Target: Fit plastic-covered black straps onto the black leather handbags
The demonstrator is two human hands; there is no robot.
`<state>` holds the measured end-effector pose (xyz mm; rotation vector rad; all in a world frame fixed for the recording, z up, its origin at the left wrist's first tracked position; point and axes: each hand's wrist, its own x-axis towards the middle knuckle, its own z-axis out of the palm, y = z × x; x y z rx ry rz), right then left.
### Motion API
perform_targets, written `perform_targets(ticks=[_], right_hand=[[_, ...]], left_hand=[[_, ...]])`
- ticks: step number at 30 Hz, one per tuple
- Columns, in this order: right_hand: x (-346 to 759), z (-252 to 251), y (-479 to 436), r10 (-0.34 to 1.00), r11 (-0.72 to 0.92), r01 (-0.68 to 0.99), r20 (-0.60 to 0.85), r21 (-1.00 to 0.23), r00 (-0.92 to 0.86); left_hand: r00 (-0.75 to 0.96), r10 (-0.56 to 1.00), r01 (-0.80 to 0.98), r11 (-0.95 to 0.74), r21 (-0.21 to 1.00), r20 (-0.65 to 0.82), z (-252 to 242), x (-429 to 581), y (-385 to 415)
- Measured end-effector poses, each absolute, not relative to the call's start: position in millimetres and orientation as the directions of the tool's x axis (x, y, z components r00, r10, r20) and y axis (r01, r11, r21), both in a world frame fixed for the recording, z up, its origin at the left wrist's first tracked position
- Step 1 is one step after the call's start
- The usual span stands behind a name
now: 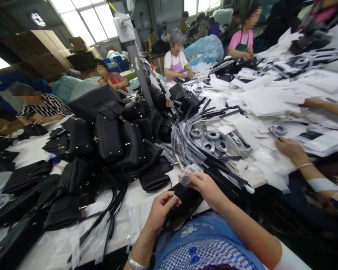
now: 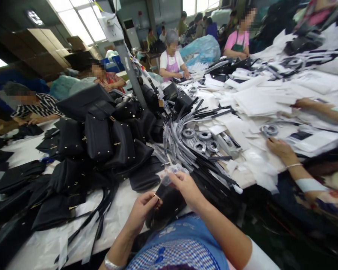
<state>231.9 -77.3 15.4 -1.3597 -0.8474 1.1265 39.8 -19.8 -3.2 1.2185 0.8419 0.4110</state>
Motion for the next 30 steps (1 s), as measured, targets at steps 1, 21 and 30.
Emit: perform_targets(ticks=[1,21,30], right_hand=[[222.8,20.9,-74.0,0.935,-0.111,-0.284,-0.197,-0.952,0.294],[127.3,-4.9,-107.1,0.814,-0.179,-0.473,-0.400,-0.863,0.421],[120.6,-14.5,-124.3,0.854,-0.273,-0.230,-0.346,-0.934,0.388]], left_hand=[[0.636,0.695,0.144,0.321,0.936,-0.336,-5.5,39.5,-21.2],[0.768,0.593,0.064,0.305,0.950,-0.242,-34.7,2.6,-32.6],[0.664,0.721,0.048,0.223,0.974,-0.198,-50.6,6.2,-37.2]])
